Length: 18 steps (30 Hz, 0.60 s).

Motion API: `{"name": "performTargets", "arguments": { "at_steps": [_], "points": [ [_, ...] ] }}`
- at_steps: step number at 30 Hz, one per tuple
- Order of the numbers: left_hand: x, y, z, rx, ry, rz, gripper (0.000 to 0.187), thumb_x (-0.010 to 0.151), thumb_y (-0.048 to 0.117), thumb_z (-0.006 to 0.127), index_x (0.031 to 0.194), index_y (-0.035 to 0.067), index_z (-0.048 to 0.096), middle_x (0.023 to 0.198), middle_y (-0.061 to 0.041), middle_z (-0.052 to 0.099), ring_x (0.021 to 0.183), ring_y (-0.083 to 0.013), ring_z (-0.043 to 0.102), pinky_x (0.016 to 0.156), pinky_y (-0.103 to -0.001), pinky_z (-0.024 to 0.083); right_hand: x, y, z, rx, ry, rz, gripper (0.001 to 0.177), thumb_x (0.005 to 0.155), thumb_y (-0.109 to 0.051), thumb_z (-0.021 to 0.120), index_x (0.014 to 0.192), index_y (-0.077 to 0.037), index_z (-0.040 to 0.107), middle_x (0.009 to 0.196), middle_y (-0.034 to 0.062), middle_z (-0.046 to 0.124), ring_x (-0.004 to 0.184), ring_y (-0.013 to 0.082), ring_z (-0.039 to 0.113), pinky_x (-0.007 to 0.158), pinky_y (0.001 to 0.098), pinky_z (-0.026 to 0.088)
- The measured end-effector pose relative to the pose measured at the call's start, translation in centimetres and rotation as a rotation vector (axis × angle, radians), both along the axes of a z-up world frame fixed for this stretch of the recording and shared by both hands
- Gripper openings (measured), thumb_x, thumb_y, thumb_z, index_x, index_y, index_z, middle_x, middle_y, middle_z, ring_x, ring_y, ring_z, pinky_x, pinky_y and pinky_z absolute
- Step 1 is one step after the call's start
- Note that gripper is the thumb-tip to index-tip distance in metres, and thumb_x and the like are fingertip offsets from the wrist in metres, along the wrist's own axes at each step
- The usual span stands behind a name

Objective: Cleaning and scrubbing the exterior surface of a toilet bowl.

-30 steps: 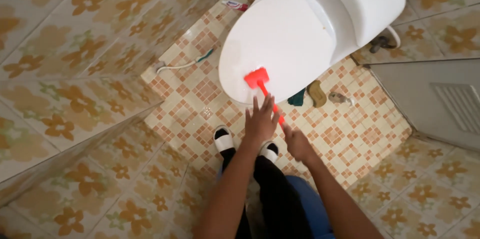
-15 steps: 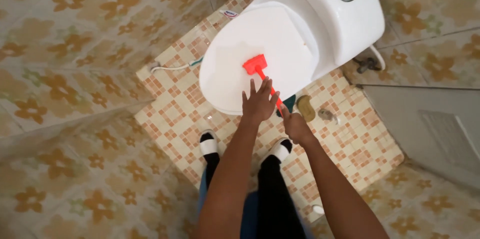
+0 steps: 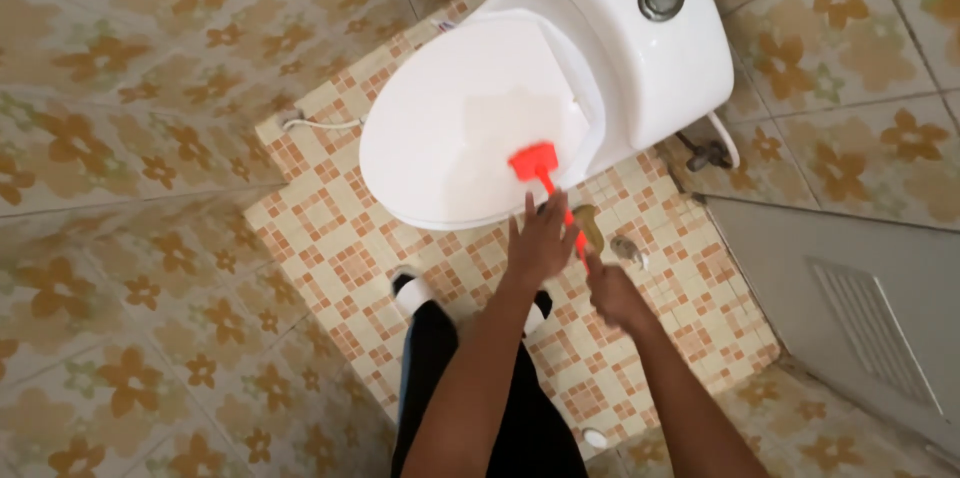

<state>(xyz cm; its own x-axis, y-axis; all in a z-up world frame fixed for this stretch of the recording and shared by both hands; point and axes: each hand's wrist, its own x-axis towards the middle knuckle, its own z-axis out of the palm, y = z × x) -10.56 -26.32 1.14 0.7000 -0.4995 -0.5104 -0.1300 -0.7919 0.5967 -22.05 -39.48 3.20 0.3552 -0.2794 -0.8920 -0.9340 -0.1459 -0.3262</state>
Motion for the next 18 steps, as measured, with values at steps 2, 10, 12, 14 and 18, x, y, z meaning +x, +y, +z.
{"name": "performTargets", "arguments": {
  "at_steps": [2,10,12,14,18],
  "points": [
    [2.2,-1.0,0.4,0.011,0.002,0.006,0.070,0.103,0.055,0.036,0.163,0.022,0.023,0.171,0.004,0.021,0.159,-0.0355,0.008,0.122,-0.066,0.012,2.5,-0.7,-0.2,-0.042,-0.112,0.092,0.072,0.101,-0.065,0.034,0.077,-0.001,0.058,0.050,0.0063,0.049,0.038,0.0180,0.047,0.036,0.0368,0.039],
    [10.9,-1.6,0.6,0.049,-0.016,0.061,0.070,0.103,0.055,0.034,0.164,0.025,0.019,0.172,0.008,0.016,0.159,-0.0355,0.005,0.124,-0.064,0.010,12.5,-0.7,1.8,-0.028,-0.119,0.130,0.085,0.104,-0.068,0.028,0.077,0.005,0.063,0.059,0.0140,0.057,0.044,0.0241,0.053,0.042,0.0390,0.046],
    [11.6,-1.0,0.8,0.050,-0.032,0.056,0.069,0.103,0.055,0.034,0.164,0.025,0.020,0.172,0.008,0.016,0.158,-0.0361,0.006,0.123,-0.064,0.010,12.3,-1.0,-1.2,-0.009,-0.198,0.201,0.043,0.102,-0.057,0.032,0.098,-0.019,0.051,0.061,0.0097,0.060,0.044,0.0223,0.055,0.039,0.0380,0.047],
    [10.9,-0.3,0.9,0.034,-0.030,0.071,0.069,0.103,0.055,0.034,0.164,0.025,0.021,0.172,0.008,0.016,0.158,-0.0362,0.006,0.123,-0.064,0.010,12.4,0.5,1.0,-0.018,-0.172,0.202,0.040,0.102,-0.057,0.031,0.100,-0.021,0.049,0.059,0.0087,0.059,0.043,0.0210,0.054,0.038,0.0369,0.045],
    [9.2,0.8,0.8,-0.011,-0.025,0.107,0.068,0.103,0.054,0.036,0.163,0.025,0.024,0.172,0.007,0.019,0.159,-0.0360,0.009,0.123,-0.064,0.012,12.3,2.4,4.1,-0.014,-0.029,0.009,0.071,0.101,-0.066,0.032,0.081,-0.001,0.055,0.052,0.0081,0.047,0.039,0.0188,0.044,0.037,0.0345,0.035]
  ]
}}
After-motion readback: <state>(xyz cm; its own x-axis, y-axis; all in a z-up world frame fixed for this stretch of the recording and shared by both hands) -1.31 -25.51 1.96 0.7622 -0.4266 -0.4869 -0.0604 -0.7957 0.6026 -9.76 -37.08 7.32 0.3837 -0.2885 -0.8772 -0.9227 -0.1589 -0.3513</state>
